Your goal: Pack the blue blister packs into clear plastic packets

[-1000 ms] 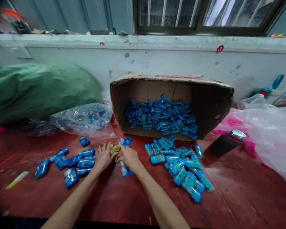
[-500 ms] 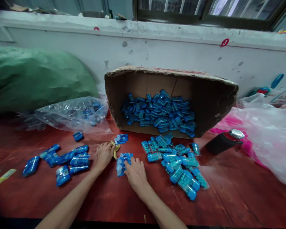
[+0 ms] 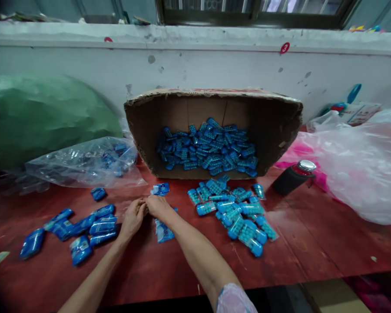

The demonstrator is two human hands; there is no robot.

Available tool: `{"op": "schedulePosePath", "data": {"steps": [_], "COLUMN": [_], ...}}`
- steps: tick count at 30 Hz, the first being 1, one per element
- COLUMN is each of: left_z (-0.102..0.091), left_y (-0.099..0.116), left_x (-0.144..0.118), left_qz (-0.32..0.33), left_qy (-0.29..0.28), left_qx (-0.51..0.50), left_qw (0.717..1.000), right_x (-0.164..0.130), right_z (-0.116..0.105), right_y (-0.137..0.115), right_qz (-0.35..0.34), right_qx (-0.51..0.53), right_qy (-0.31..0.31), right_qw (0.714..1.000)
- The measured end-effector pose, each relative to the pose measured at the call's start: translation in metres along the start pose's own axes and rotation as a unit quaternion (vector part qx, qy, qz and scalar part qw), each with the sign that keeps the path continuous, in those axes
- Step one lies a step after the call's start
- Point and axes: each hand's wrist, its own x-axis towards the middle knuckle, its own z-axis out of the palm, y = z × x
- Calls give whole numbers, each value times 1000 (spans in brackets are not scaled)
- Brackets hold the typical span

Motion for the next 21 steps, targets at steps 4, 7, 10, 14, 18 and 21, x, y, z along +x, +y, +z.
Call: {"op": "schedulePosePath", "data": {"steps": [4, 7, 10, 14, 18, 21], "left_z": [0, 4, 9, 13, 5, -7], "left_y": [1, 8, 18, 25, 35, 51], "left_x": [-12, -15, -9, -1, -14, -41], "left_qz": [27, 14, -21, -31, -48, -36], "left_qy": [-12, -3, 7, 12, 72, 117], "left_qx": [24, 116, 168, 171, 129, 2], "left_qw": [999, 993, 985, 985, 988, 992], "right_x": [-10, -40, -78, -116, -129, -130], "right_z": [0, -9, -12, 4, 23, 26], "right_y": [5, 17, 30, 32, 21, 17], "right_qz": [-15, -14, 1, 35, 77, 86], "right_qx": [7, 1, -15, -36, -52, -53], "right_qy": [3, 26, 34, 50, 114, 133], "right_qw": [1000, 1000, 999, 998, 989, 986]}}
